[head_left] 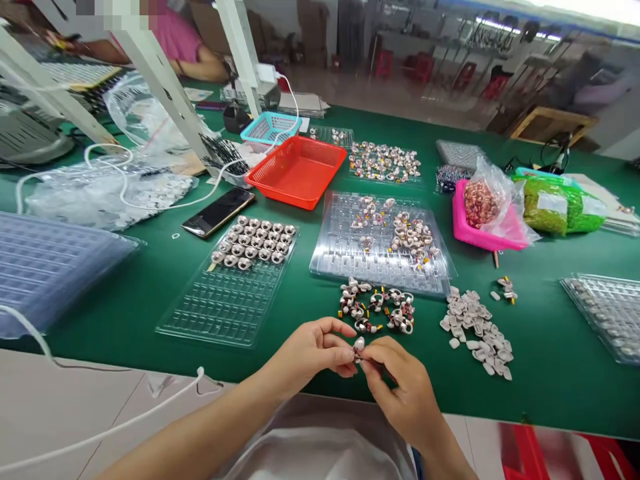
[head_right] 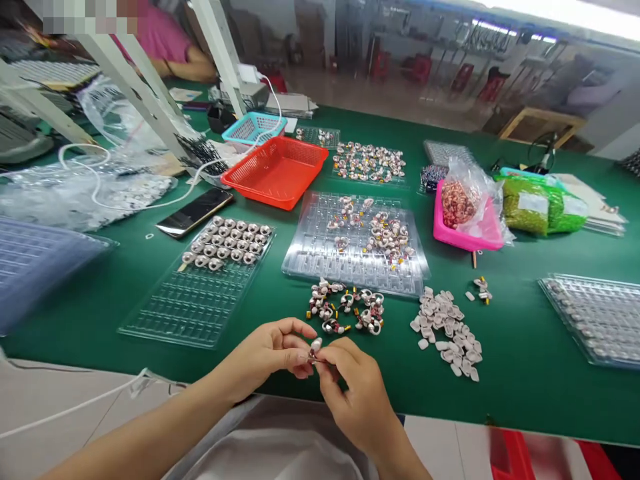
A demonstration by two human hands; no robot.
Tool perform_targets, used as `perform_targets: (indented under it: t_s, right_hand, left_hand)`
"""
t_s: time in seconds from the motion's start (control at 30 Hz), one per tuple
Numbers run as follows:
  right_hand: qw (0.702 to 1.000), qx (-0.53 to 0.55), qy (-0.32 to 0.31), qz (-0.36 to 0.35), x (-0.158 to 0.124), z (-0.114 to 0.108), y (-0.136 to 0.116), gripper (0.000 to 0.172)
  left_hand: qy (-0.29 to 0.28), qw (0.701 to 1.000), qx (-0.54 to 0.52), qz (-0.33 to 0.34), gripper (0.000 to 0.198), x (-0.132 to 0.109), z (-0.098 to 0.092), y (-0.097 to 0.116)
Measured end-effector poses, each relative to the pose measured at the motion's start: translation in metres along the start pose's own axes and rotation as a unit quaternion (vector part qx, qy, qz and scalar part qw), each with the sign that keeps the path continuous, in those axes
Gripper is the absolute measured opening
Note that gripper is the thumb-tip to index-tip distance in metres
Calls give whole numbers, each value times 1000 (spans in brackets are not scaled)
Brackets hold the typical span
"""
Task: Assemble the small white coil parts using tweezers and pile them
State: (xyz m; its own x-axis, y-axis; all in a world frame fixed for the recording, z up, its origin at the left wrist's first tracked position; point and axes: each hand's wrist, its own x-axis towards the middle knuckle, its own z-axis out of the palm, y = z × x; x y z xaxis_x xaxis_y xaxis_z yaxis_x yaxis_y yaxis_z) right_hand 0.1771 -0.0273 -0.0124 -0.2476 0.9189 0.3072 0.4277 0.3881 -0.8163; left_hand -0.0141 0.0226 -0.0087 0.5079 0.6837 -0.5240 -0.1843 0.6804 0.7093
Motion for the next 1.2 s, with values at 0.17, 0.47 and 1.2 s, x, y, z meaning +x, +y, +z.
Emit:
perform_targets:
  t_s: [0.17,0.47,1.2]
  right_hand:
    - [995,-62,-5,-77,-2,1,3,26]
    - [960,-198,-65,-190,6,-11,-3,30]
    - [978,-79,129,144,-48,-27,20,18]
  left_hand:
    - [-24,995,-85,-49,48,3,-3,2]
    - [-40,993,-83,-68,35,4,-3,6]
    - [26,995,11,92,27,-8,12,11]
